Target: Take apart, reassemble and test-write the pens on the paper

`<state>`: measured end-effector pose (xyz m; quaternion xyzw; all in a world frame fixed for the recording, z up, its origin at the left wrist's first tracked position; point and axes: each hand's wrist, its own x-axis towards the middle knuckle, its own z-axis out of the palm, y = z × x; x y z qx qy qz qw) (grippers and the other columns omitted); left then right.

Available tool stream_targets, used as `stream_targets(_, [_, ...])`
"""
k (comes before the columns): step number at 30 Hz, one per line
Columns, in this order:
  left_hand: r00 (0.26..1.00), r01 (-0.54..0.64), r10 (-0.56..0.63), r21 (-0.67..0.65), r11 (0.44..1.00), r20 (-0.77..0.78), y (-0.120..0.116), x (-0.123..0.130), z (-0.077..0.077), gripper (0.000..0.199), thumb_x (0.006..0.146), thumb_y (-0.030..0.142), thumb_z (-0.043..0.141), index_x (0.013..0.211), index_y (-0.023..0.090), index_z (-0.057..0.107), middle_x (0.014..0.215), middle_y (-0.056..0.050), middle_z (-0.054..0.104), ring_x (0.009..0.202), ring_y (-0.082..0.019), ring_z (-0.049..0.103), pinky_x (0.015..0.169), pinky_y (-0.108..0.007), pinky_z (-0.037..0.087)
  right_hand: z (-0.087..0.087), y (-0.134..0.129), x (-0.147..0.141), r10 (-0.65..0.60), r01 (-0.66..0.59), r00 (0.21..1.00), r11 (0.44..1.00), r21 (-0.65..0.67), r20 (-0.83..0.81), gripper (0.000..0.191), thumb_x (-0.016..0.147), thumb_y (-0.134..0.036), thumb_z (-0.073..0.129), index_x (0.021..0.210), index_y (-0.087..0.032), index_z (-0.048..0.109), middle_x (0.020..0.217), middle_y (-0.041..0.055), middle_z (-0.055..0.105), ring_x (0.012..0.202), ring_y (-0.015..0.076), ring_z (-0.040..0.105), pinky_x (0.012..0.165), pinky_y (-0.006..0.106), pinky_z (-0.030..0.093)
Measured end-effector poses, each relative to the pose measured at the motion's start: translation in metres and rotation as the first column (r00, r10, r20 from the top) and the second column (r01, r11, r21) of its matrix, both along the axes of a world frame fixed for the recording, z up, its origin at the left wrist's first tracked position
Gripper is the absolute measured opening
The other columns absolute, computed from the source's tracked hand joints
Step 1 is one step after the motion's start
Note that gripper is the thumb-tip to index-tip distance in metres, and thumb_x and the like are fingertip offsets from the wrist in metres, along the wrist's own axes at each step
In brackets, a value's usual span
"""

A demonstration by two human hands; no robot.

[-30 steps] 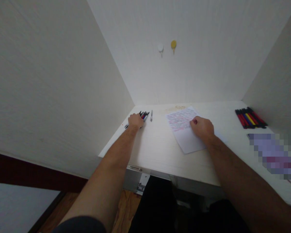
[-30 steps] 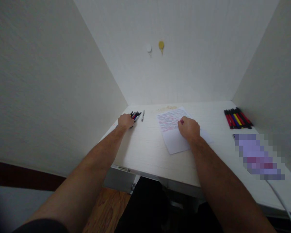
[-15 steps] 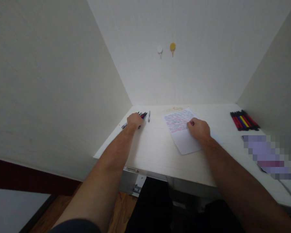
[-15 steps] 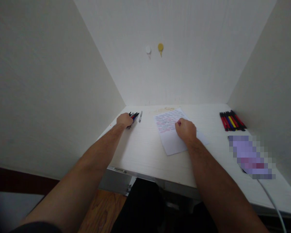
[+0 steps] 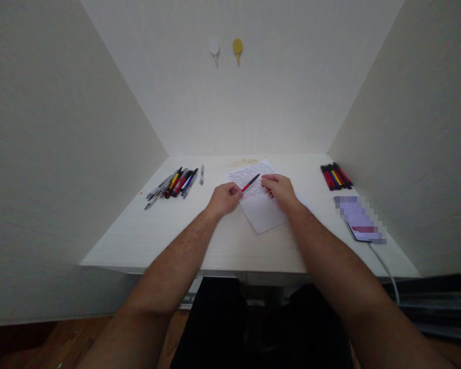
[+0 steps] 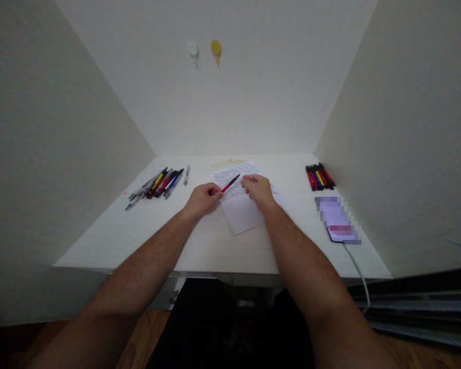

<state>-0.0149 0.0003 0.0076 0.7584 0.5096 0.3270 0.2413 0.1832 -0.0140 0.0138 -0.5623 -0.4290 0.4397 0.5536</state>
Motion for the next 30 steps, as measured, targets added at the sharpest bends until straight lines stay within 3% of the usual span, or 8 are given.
stream_targets(4, [0.997,0.048,-0.045,0.052,0.997,-0.057,-0.003,0.004,-0.005,0.010,0.075,0.027,0.061,0.074,0.018,0.065,0.066,0.001,0.062,0.063,-0.013,0.053,0.057,-0.024,0.037,0.001,-0.002,-0.003,0.068,-0.067,0.997,0.997,0.028,-0.021,0.026,0.067,-0.026,0.072,0.089,-0.014,0.069,0.066,-0.0004,0.065,0.050,0.0075,0.051,0.039,0.019,0.033])
stream_targets(9, [0.998,-0.014,0.020,0.092,0.996,-0.064,-0.005,0.004,-0.001,0.010,0.078,0.027,0.059,0.074,0.019,0.064,0.069,0.000,0.065,0.064,-0.014,0.055,0.060,-0.026,0.039,0.001,-0.002,0.000,-0.015,0.018,0.996,0.999,-0.033,0.085,0.028,0.066,-0.019,0.070,0.094,-0.013,0.069,0.065,0.0002,0.065,0.049,0.0085,0.052,0.038,0.019,0.034])
stream_targets(15, [0.996,0.024,-0.018,0.076,0.997,-0.083,-0.009,0.004,0.001,0.008,0.077,0.027,0.062,0.077,0.019,0.065,0.072,-0.001,0.066,0.065,-0.014,0.055,0.061,-0.026,0.040,-0.001,-0.002,0.001,0.048,-0.045,0.991,0.999,0.027,-0.126,0.016,0.067,-0.025,0.075,0.076,-0.014,0.068,0.065,0.0007,0.065,0.051,0.0072,0.053,0.040,0.018,0.036])
stream_targets(19, [0.996,0.080,-0.079,0.054,0.995,-0.033,-0.009,0.005,0.000,0.009,0.076,0.026,0.066,0.081,0.018,0.066,0.073,0.000,0.065,0.066,-0.013,0.054,0.061,-0.025,0.041,0.000,-0.005,-0.002,-0.001,0.002,0.980,1.000,0.002,-0.199,0.023,0.069,-0.030,0.080,0.067,-0.015,0.062,0.063,0.0004,0.063,0.049,0.0062,0.051,0.040,0.018,0.036])
stream_targets(24, [0.991,0.128,-0.130,0.076,0.989,0.027,-0.006,0.004,-0.006,0.012,0.073,0.025,0.071,0.082,0.018,0.066,0.072,0.001,0.062,0.067,-0.012,0.053,0.062,-0.024,0.040,0.001,-0.009,-0.007,0.022,-0.035,0.976,0.998,-0.056,-0.218,0.035,0.069,-0.038,0.083,0.063,-0.017,0.056,0.057,-0.0002,0.061,0.046,0.0066,0.051,0.039,0.018,0.037])
stream_targets(30, [0.989,0.109,-0.114,0.051,0.993,0.091,-0.010,0.002,-0.001,0.013,0.076,0.027,0.068,0.082,0.017,0.068,0.068,0.002,0.061,0.063,-0.011,0.051,0.060,-0.024,0.039,0.003,-0.014,-0.009,0.036,-0.032,0.975,0.999,0.021,-0.220,0.040,0.068,-0.042,0.082,0.060,-0.018,0.052,0.055,-0.0022,0.059,0.044,0.0056,0.046,0.040,0.019,0.034])
